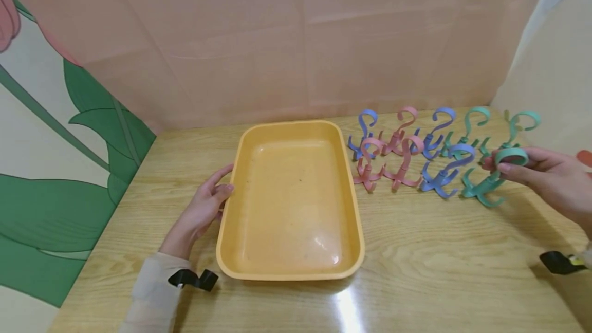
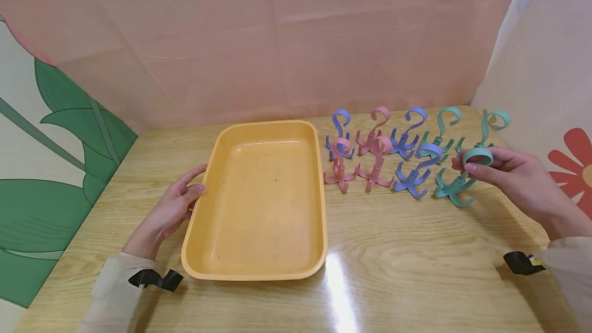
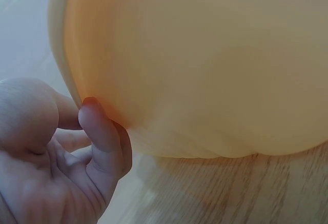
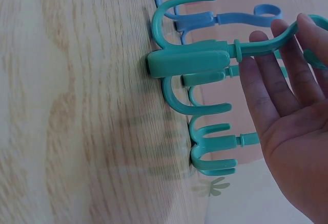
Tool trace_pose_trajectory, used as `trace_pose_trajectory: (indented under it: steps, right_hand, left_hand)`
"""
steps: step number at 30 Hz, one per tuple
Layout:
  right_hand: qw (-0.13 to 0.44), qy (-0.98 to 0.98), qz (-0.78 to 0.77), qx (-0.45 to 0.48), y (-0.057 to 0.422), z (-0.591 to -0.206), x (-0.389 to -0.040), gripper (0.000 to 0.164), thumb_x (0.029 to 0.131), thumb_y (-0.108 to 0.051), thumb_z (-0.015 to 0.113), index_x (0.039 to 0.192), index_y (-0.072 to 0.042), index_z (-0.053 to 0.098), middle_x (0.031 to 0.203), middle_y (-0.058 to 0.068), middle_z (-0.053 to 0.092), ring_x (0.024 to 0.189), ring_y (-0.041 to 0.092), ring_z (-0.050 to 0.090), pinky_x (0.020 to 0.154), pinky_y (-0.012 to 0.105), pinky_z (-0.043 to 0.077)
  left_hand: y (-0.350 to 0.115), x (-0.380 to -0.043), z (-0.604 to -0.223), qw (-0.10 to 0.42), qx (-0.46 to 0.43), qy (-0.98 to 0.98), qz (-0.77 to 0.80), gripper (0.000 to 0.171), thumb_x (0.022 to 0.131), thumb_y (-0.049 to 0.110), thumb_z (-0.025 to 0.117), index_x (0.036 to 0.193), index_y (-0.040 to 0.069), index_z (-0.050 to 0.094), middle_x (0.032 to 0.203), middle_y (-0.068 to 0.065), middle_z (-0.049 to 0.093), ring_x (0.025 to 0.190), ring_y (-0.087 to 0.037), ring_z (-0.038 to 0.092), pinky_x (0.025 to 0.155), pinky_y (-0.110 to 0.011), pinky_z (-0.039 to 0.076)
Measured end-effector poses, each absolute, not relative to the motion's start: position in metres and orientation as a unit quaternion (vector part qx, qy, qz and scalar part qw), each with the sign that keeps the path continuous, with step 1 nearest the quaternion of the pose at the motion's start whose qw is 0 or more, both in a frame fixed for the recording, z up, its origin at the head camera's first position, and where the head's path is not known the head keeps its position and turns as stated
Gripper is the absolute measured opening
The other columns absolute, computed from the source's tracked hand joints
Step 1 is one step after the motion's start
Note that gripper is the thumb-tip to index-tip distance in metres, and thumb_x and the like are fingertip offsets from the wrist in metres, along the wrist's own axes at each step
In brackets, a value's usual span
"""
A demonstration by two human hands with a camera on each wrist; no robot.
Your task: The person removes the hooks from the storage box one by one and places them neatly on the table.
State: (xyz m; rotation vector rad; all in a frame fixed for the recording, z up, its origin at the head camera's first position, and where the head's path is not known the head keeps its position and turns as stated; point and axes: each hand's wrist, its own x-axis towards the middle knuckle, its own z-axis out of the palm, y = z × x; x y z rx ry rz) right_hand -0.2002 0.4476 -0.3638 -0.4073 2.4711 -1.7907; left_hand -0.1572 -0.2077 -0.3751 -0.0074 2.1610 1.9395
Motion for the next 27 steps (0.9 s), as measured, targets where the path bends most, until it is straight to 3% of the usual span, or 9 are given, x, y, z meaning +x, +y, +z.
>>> trace_pose_trajectory:
  steps: [8, 20, 27]
  right_hand:
    - [0.041, 0.802, -0.58, -0.139, 0.447, -0.3636, -0.2011, 0.033, 0.102, 0.004, 0.053, 0.134, 0.01, 0.054, 0.121, 0.007, 0.071, 0.113, 0.007, 0.065, 0.086, 0.015, 0.052]
    - [0.042, 0.846, -0.519, -0.114, 0.4515, -0.3648, -0.1992, 0.034, 0.102, -0.002, 0.056, 0.135, 0.006, 0.054, 0.124, 0.002, 0.07, 0.114, -0.001, 0.061, 0.084, 0.012, 0.049]
    - [0.036, 0.83, -0.544, -0.119, 0.4531, -0.3665, -0.1958, 0.032, 0.101, 0.003, 0.056, 0.133, 0.008, 0.054, 0.126, -0.001, 0.069, 0.116, -0.002, 0.059, 0.086, 0.01, 0.048]
  left_hand:
    - [-0.2073, -0.1583, -0.3755, 0.117, -0.002, 0.74, 0.663, 0.055, 0.109, 0.014, 0.042, 0.161, 0.021, 0.025, 0.123, -0.032, 0.058, 0.083, -0.027, 0.071, 0.059, -0.039, 0.061]
    - [-0.2062, -0.16, -0.3764, 0.121, -0.005, 0.739, 0.663, 0.055, 0.109, 0.013, 0.042, 0.161, 0.022, 0.025, 0.122, -0.032, 0.059, 0.079, -0.025, 0.07, 0.059, -0.038, 0.06]
    - [-0.2057, -0.161, -0.3772, 0.119, -0.002, 0.742, 0.659, 0.056, 0.109, 0.013, 0.043, 0.161, 0.021, 0.024, 0.122, -0.031, 0.059, 0.079, -0.025, 0.07, 0.058, -0.039, 0.06]
